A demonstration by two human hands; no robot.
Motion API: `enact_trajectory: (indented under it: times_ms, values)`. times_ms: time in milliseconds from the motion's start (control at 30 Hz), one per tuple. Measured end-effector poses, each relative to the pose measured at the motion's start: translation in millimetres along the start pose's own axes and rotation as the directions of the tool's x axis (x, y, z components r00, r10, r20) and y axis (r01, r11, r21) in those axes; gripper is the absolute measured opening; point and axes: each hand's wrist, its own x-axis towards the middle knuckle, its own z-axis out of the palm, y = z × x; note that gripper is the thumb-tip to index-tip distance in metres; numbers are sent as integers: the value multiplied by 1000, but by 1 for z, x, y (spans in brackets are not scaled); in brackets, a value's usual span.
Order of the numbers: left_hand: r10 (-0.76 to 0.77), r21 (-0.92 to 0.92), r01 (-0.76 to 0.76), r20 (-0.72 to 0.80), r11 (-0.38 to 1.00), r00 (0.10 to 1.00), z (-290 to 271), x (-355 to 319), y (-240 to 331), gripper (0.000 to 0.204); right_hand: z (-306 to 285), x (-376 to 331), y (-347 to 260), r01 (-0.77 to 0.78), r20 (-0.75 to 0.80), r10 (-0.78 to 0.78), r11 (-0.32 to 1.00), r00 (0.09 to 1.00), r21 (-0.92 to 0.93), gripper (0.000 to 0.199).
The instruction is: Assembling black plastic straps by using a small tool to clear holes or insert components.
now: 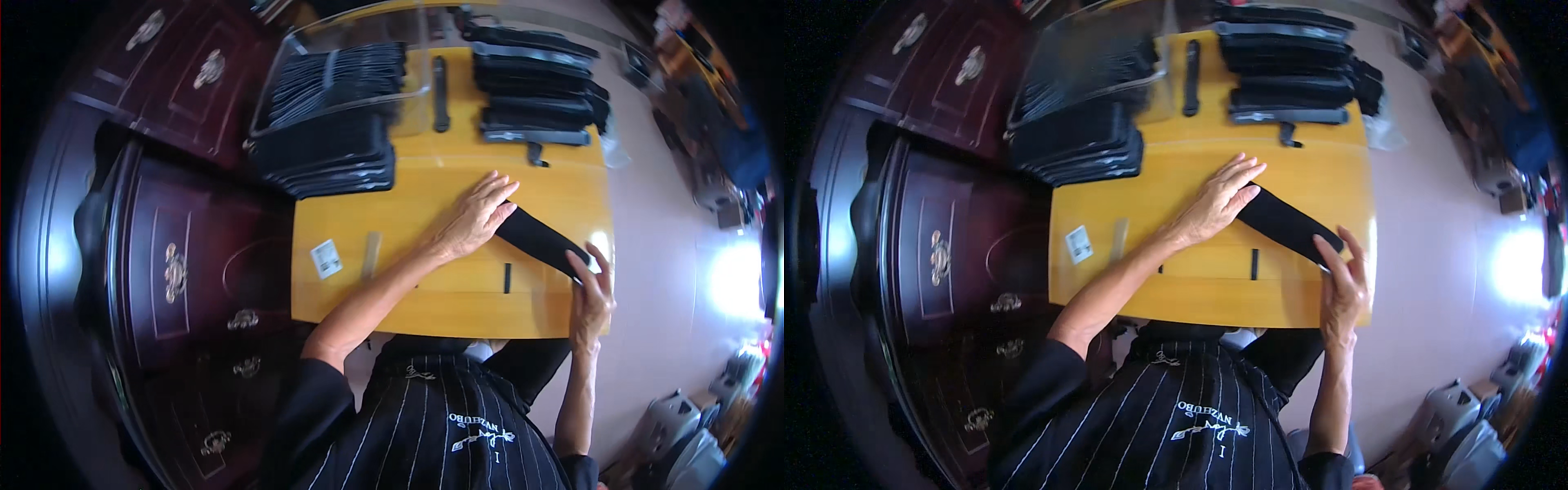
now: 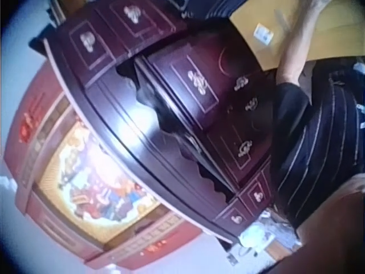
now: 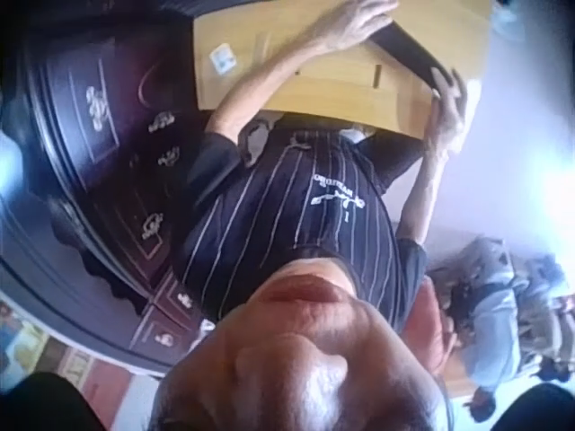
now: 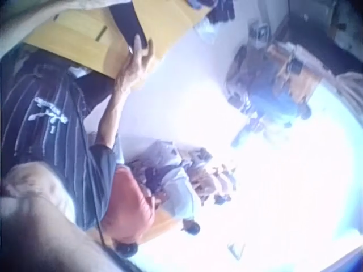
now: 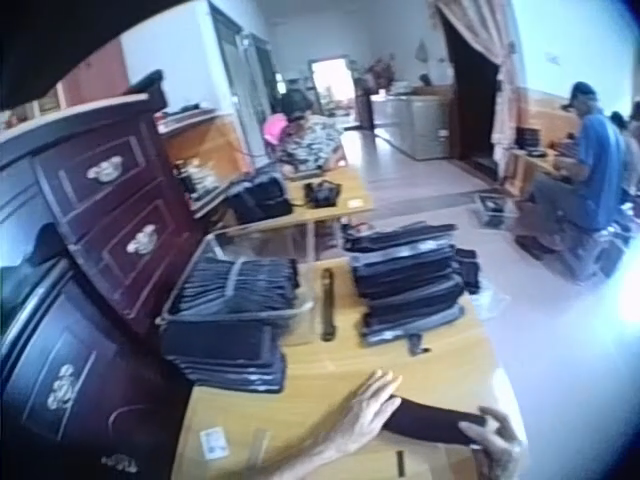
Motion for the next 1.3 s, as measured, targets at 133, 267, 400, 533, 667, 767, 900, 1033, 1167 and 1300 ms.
enact_trajectory:
  times_ms: [133, 267, 400, 533, 667, 767, 900, 1033, 1167, 1300]
  values:
    - [-94, -266, 61, -114, 962, 989, -31, -35, 4, 46, -3, 15, -25, 243, -135, -248, 969, 959, -51, 54]
    - [-545, -859, 502, 376, 98, 750, -88, -95, 21, 45, 8, 25, -57, 461, -140, -466, 885, 874, -67, 46]
    - [-678, -864, 469, 233, 185, 697, -139, -131, 28, 39, 24, 33, -89, 627, -58, -626, 779, 777, -8, 36]
    - [-443, -921, -9, -197, 390, 875, -170, -165, 20, 48, 46, 46, -127, 530, 69, -557, 816, 828, 231, 34]
    - [-495, -792, -102, -470, 602, 731, -188, -174, 12, 38, 72, 59, -163, 165, 185, -259, 896, 948, 411, 17]
    - [-622, -739, 90, -488, 668, 612, -204, -182, -12, 19, 92, 77, -179, -283, 380, 47, 752, 924, 595, 15]
    - [-608, -603, 223, -568, 766, 555, -232, -157, -45, 13, 123, 104, -188, -397, 468, 104, 705, 878, 588, 19]
    - [-617, -547, 298, -612, 782, 494, -252, -130, -66, 17, 154, 128, -206, -102, 254, -54, 820, 966, 563, 28]
    - [-624, -491, 385, -629, 782, 464, -265, -117, -92, 16, 176, 144, -212, -4, 159, -96, 847, 983, 532, 26]
    - [-615, -477, 390, -640, 788, 460, -269, -110, -104, 13, 192, 154, -208, 62, 143, -144, 881, 979, 470, 23]
